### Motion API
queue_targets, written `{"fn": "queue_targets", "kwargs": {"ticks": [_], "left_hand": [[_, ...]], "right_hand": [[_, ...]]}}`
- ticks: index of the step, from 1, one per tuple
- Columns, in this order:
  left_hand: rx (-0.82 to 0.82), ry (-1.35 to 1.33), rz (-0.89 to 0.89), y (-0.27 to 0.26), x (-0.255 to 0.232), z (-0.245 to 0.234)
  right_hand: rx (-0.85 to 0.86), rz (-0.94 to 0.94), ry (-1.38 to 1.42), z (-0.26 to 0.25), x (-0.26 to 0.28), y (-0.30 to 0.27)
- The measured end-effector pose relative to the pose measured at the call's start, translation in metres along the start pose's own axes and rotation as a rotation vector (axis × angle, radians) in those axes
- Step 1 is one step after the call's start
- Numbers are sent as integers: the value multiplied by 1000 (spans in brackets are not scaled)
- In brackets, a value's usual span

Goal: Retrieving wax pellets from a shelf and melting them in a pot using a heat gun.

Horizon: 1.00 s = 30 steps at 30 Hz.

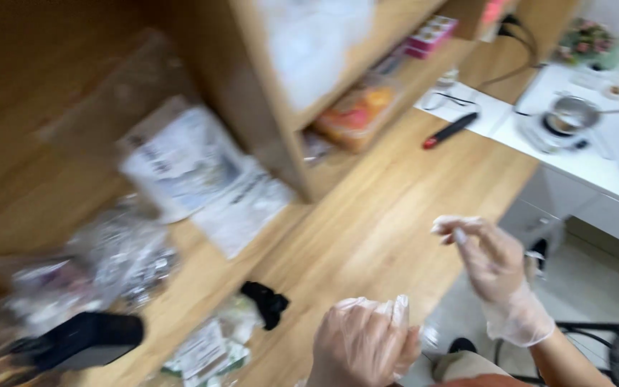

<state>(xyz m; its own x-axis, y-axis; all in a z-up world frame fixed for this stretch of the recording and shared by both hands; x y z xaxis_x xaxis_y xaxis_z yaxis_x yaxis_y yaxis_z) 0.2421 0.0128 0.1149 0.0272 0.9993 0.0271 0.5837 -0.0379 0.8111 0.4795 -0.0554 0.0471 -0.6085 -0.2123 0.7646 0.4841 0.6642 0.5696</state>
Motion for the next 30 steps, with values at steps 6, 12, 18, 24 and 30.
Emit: {"fn": "queue_targets", "kwargs": {"ticks": [6,12,18,24,30], "left_hand": [[11,-142,18,75,-50,108],[-51,-390,-130,144,-113,260],[115,-627,-150,199,-164,353],[256,-872,-51,219,-178,439],[786,-1095,-48,215,-192,558]], "right_hand": [[-363,174,-36,-185,-65,-2],[-1001,294,-31,-374,-118,-32],[-1585,402,403,-467,-156,-72],[-1559,797,265,-495,-211,-122],[-1297,1159,-27,-486,-267,-194]]}}
Point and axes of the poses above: each hand's wrist, its own y-axis towards the middle knuckle, its own z-axis out of the palm, x = y × z, the point moved 4 cm from there along y, towards the middle knuckle, and after that the axes turned 5 degrees about z, right-handed, at the moved point
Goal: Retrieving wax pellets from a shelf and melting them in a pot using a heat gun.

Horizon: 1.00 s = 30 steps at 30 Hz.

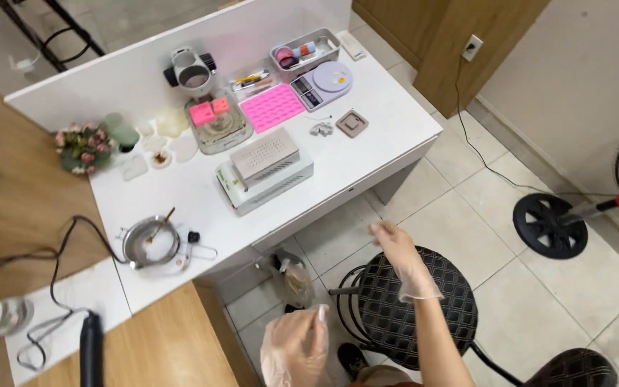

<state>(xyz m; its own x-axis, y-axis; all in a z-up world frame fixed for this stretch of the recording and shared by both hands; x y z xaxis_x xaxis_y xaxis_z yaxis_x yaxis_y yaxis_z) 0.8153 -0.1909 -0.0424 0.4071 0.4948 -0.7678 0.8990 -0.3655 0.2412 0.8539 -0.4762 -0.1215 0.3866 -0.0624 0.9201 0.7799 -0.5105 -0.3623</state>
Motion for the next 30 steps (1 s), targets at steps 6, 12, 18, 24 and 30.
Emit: {"fn": "queue_targets", "kwargs": {"ticks": [6,12,18,24,30], "left_hand": [[-6,65,289,70,32,-50],[115,77,114,108,68,-84],[77,36,135,122,85,-104],[37,58,105,114,107,-108],[21,-51,-48,127,133,-103]], "right_hand": [[71,238,-913,7,-96,11],[31,526,-893,29,-104,-16],[84,452,-998,56,-101,18],[-8,377,-979,89,-23,57],[-44,213,-992,123,61,116]]}}
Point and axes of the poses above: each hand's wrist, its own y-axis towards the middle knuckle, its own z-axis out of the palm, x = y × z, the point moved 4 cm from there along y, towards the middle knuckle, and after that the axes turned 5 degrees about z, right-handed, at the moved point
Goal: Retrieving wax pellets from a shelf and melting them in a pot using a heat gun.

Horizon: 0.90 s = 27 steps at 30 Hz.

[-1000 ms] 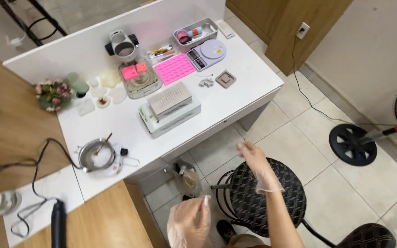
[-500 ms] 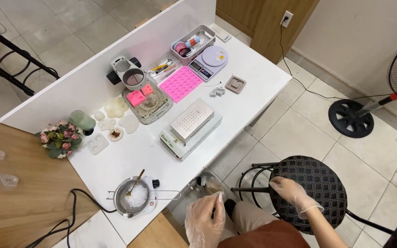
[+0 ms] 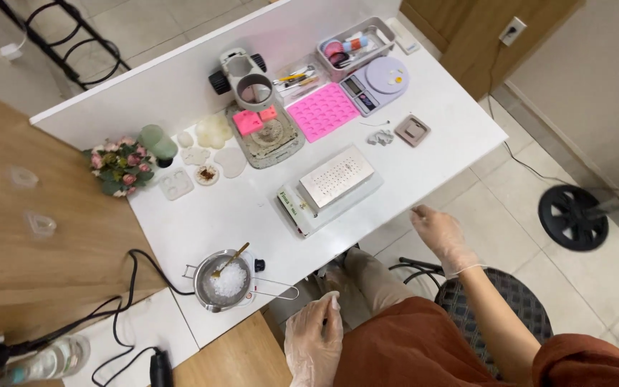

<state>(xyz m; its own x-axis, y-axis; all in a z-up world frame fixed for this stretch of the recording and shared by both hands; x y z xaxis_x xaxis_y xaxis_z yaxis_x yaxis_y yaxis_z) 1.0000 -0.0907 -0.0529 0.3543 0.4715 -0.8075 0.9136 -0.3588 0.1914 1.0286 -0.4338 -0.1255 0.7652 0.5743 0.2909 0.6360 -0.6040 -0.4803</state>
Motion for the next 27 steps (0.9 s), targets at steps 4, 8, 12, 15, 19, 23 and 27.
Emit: {"fn": "queue_targets", "kwargs": {"ticks": [4,8,12,15,19,23,27], "left_hand": [[-173,159,-61,35,-12,-10],[-291,204,-169,79,-8,15],[-228,187,-344,120,-14,62],[-403,222,-313,160,-37,69],[-418,292,-270,173,-45,93],[-434,309,-416,174,-41,91],[-440,393,-474,166,-40,89]], "right_hand": [[-73,-166,-4,-26,57,41],[-159,-378,11,-55,111,104],[-104,-479,-132,-66,145,151],[5,-714,145,-70,186,180],[186,-754,27,-55,223,189],[240,-976,-174,-9,263,217],[176,-1235,-239,50,320,254]]}}
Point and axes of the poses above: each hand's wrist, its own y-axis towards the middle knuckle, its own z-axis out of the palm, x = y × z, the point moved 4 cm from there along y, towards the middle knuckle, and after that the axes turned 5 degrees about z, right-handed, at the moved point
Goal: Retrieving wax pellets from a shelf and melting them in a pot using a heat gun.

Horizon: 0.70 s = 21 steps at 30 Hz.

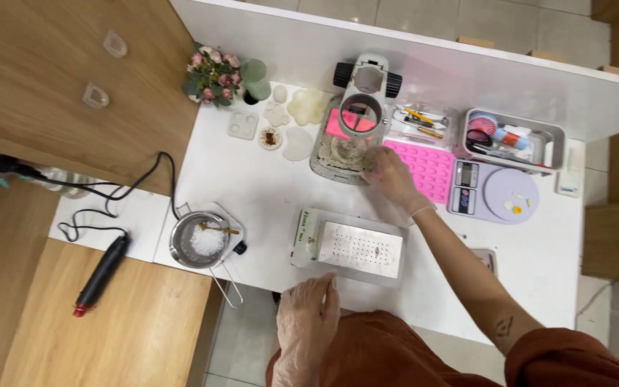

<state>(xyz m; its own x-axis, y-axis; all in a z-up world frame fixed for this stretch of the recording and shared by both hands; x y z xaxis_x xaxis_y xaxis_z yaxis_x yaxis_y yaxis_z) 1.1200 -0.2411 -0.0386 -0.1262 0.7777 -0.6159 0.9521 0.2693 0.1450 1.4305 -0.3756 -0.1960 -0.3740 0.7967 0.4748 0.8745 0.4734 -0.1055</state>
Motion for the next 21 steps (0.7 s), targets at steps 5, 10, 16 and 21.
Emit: {"fn": "queue_targets", "kwargs": {"ticks": [5,10,16,21], "left_hand": [[53,-58,-147,-34,43,21],[245,-12,-201,-85,93,63],[182,75,-362,-98,87,56],[135,133,-445,-60,56,25]], "right_hand": [[-232,-165,84,28,3,76],[-208,-154,-233,51,-8,125],[-299,-164,-165,72,-28,141],[-276,-131,-254,66,-24,145]]}}
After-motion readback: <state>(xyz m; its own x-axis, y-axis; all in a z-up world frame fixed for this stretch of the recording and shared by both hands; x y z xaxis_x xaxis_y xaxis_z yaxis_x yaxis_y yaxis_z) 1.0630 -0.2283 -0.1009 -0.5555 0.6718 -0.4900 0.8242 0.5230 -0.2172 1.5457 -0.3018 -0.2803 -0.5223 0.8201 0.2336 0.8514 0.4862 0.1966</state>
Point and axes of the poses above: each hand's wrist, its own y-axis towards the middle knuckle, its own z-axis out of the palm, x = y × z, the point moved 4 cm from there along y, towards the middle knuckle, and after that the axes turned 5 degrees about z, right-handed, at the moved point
